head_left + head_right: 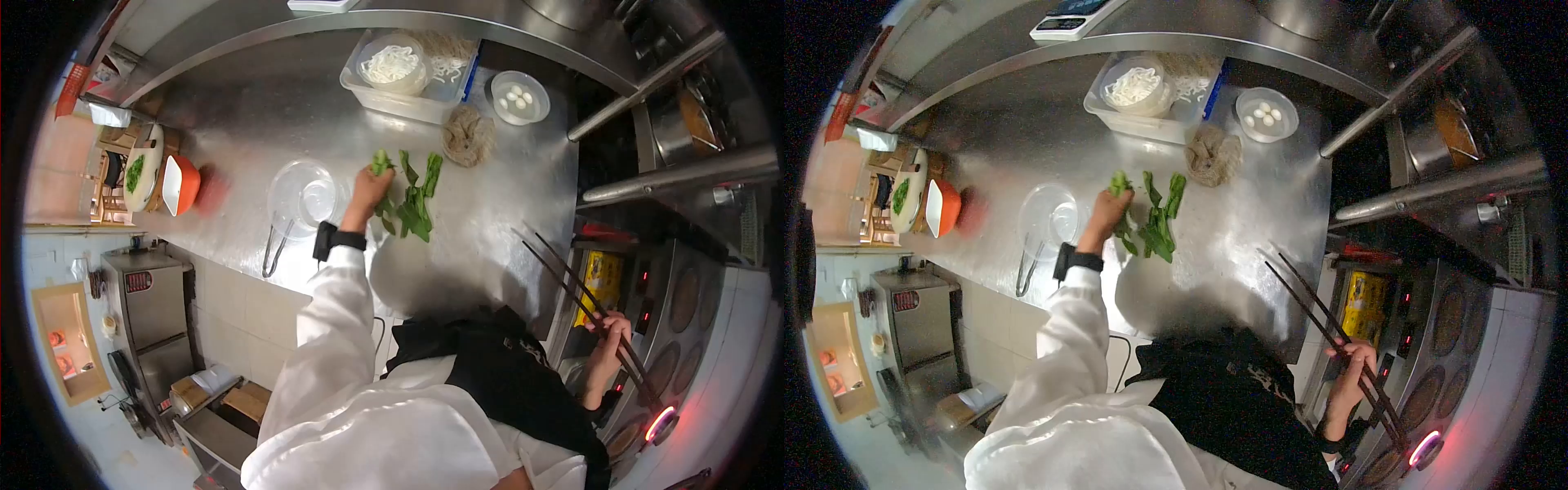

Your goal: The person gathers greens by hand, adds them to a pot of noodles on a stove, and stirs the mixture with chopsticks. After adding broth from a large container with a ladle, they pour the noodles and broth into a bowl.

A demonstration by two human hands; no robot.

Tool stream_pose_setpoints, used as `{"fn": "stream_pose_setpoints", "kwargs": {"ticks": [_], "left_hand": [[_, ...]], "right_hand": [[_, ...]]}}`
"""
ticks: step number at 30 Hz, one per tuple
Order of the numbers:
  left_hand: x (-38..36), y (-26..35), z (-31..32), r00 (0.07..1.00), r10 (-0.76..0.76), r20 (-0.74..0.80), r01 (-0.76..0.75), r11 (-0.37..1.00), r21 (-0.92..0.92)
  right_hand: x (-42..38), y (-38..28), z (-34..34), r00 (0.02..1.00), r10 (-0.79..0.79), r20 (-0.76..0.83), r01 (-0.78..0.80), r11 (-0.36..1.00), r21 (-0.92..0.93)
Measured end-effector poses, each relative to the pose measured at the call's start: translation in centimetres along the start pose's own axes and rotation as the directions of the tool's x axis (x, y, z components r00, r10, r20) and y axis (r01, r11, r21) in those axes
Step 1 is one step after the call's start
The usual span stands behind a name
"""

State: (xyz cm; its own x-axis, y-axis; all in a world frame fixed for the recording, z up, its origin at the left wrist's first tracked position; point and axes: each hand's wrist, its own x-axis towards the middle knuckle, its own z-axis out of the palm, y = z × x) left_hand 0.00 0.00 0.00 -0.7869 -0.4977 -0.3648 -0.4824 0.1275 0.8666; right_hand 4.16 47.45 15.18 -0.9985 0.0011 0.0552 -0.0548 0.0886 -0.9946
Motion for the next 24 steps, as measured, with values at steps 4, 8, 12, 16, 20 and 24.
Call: {"fn": "stream_pose_setpoints", "kwargs": {"ticks": [4,8,12,16,20,24], "left_hand": [[-4.9,4.7,-3.9,0.993,-0.059,0.103,0.108,0.814,-0.571],[-6.1,3.0,-3.9,0.995,-0.06,0.074,0.096,0.677,-0.73],[-6.0,3.1,-1.1,0.987,-0.081,-0.137,0.079,0.997,-0.019],[-6.1,-1.4,4.9,0.969,0.111,-0.222,-0.018,0.923,0.385],[-6.8,-2.1,7.4,0.976,-0.003,-0.217,0.12,0.84,0.529],[-7.2,-1.6,4.5,0.992,-0.004,-0.124,0.055,0.909,0.413]], "right_hand": [[0.5,0.4,1.1,0.999,0.021,-0.029,-0.021,1.0,-0.003],[0.8,-0.4,1.8,1.0,0.026,0.003,-0.026,0.999,-0.035],[1.1,-0.6,1.9,0.998,0.04,0.05,-0.039,0.999,-0.027],[1.0,-0.1,1.8,0.999,0.034,0.005,-0.034,0.999,-0.019],[0.8,0.1,1.7,1.0,0.0,0.025,0.0,1.0,-0.024],[0.8,0.3,1.3,1.0,-0.002,0.016,0.002,0.999,-0.035]]}}
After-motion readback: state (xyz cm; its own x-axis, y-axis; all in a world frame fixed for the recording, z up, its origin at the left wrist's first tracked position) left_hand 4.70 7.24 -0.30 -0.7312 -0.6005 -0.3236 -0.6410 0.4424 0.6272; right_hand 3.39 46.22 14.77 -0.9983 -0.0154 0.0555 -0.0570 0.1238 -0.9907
